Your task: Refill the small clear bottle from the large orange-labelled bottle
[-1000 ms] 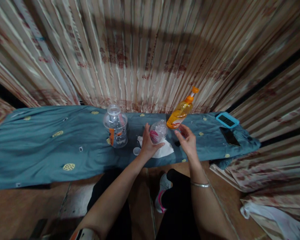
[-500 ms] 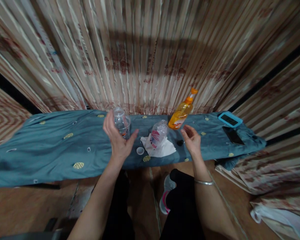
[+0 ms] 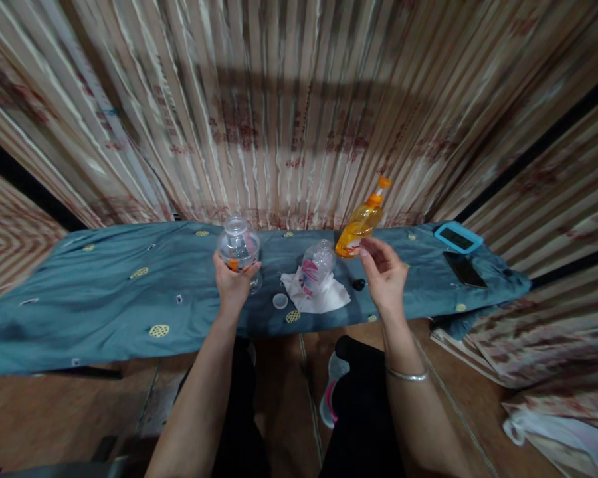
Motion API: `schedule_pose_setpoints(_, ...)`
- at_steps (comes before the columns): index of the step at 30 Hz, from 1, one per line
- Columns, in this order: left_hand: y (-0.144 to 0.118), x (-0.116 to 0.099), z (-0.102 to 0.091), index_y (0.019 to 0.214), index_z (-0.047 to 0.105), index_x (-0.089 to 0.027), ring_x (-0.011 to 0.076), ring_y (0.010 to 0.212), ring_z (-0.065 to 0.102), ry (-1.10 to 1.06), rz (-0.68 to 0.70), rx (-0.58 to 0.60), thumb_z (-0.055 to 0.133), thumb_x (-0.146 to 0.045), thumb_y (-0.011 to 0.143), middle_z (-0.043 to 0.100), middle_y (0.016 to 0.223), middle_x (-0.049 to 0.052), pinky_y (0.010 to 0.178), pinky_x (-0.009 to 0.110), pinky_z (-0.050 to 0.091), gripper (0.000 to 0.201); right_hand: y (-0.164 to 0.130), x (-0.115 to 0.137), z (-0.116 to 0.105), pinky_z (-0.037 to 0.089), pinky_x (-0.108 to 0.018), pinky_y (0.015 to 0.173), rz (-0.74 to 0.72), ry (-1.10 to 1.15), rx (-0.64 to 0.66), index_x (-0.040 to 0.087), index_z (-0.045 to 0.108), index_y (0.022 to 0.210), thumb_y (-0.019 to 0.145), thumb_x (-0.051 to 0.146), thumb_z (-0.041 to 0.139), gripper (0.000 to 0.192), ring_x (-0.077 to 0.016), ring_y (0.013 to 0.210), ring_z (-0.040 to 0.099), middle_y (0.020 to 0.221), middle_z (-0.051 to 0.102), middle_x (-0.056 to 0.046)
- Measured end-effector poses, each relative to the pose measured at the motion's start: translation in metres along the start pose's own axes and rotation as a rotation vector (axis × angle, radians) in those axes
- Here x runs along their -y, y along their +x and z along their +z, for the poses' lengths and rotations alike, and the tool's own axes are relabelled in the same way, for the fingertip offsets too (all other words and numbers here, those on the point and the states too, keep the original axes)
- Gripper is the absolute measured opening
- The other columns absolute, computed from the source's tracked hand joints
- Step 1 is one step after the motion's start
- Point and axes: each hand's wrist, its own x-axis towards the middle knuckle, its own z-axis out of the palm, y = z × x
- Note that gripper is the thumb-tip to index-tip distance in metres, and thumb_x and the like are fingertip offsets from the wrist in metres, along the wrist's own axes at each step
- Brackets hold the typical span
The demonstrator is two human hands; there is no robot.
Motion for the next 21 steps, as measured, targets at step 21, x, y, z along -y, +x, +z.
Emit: schedule_pose_setpoints(21,-0.079,-0.108,-0.012,0.099,0.057,-0.018,0.0208,0.079,0.067,-0.517,-0.065,0.463,0.074,-0.049,0.057,0.069,0.092,0.005,0.074,0.034,0.056,0.054,-0.149,0.037,0.022,0.051,-0.052,0.086,1.003,0.924,0.467,0.025,0.059,0.124,0.065,0.086,0.052,0.085,-0.0303,0.108,0.063,0.129,0.06,-0.013)
